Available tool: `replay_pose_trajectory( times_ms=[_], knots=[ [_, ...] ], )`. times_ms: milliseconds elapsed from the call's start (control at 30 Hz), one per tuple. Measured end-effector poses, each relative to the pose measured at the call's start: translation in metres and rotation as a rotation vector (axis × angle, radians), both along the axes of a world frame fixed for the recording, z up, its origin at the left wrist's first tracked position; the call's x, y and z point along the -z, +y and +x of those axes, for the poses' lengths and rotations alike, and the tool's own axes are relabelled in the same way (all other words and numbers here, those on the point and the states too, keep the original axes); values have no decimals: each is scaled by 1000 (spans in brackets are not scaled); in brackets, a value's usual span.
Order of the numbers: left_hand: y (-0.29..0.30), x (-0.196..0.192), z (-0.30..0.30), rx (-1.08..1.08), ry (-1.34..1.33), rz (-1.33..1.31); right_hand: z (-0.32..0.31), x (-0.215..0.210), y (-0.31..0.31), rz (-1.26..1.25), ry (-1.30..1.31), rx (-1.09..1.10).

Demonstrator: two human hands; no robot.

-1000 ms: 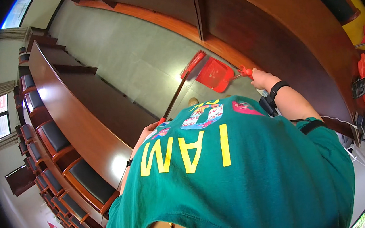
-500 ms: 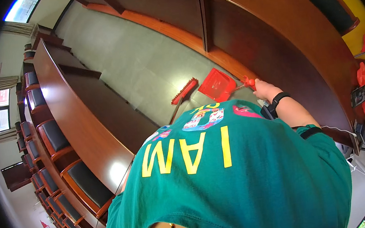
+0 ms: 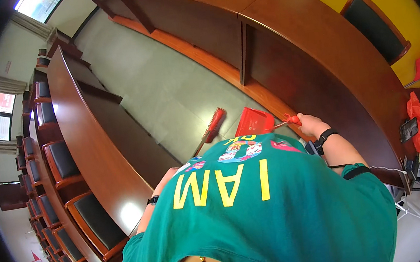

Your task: Sweep the floor in a classroom or meeting hall using a broom and dustpan.

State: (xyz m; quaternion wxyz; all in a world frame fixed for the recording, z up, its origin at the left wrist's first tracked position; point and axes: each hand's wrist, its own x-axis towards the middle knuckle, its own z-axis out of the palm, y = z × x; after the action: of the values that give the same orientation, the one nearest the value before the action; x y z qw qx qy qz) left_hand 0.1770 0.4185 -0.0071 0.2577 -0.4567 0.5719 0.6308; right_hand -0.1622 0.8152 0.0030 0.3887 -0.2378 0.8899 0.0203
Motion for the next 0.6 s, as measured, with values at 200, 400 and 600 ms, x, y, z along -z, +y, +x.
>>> replay_pose_trajectory(
  times_ms=[200, 400, 600],
  knots=[
    [0, 11, -29, 8, 41, 102, 8, -10, -4, 99, 9, 85],
    [1, 18, -68, 224, -34, -47, 19, 10, 13, 94, 148, 270],
    [-17, 38, -56, -131, -91, 270, 19, 47, 29, -136, 265, 281]
  ],
)
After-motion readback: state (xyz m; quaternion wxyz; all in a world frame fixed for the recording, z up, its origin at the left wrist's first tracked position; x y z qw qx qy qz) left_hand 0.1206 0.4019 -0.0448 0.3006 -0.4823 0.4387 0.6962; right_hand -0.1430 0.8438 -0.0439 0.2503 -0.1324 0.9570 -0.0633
